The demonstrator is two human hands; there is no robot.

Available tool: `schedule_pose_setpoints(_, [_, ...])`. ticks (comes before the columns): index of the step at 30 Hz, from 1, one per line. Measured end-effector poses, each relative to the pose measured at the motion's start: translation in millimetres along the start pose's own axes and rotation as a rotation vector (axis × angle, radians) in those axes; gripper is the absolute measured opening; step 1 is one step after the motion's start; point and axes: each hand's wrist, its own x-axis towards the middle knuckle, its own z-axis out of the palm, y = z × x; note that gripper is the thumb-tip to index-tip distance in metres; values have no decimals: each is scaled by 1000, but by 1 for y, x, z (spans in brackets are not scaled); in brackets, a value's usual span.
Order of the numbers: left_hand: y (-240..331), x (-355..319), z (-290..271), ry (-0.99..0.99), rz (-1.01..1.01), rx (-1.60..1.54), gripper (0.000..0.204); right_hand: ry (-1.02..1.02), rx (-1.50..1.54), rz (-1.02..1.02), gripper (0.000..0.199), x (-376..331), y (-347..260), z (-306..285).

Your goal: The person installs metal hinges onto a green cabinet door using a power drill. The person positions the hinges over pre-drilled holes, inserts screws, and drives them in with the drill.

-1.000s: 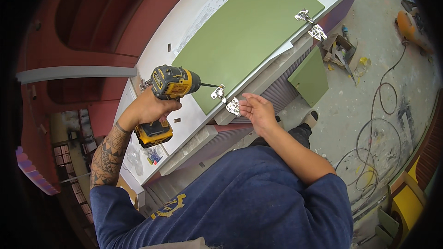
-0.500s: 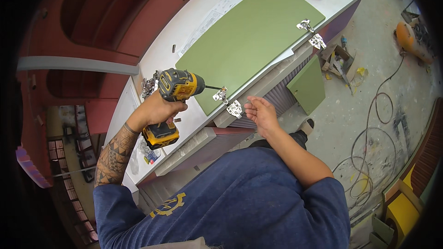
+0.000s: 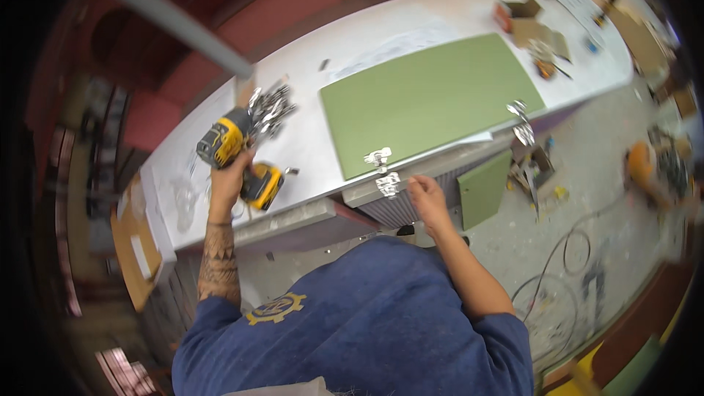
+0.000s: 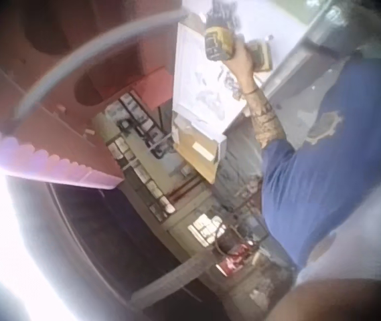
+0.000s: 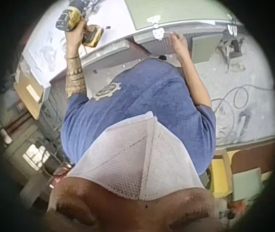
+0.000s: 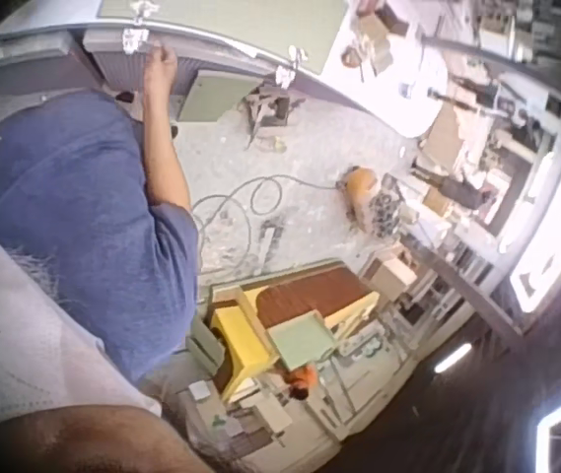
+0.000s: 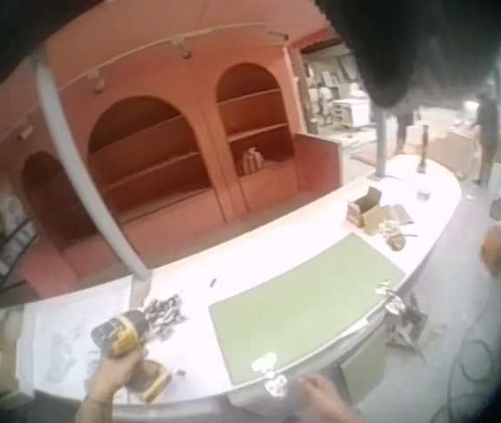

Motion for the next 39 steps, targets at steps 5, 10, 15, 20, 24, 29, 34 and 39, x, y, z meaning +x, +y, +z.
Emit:
schedule_pose_setpoints(5, [-69, -5, -30, 252, 17, -222, 40, -124, -294, -67, 53, 25, 9, 19])
schedule_pose_setpoints(10, [-118, -10, -26, 446, 57, -299, 43, -166, -191, 221, 56, 46, -17, 50])
schedule_pose_setpoints(15, [-146, -10, -17, 503, 112, -257, 44, -48, 53, 194, 57, 68, -4, 62])
schedule_pose_setpoints(20, [-178, -17, -34, 556, 25, -227, 41, 30, -20, 146, 65, 77, 14, 69])
schedule_pose_setpoints(24, [-144, -51, 12, 778, 240, -131, 60, 64, -67, 94, 57, 68, 1, 66])
schedule_pose_setpoints(29, [-168, -109, 90, 391, 115, -80, 62, 32, -21, 13, 50, 35, -55, 88])
schedule_pose_setpoints(34, [-135, -31, 157, -195, -348, -836, 57, -74, 99, 1, 48, 27, -73, 88])
schedule_pose_setpoints(39, [-88, 37, 186, -506, -504, -1136, 56, -39, 140, 0, 46, 14, -81, 71])
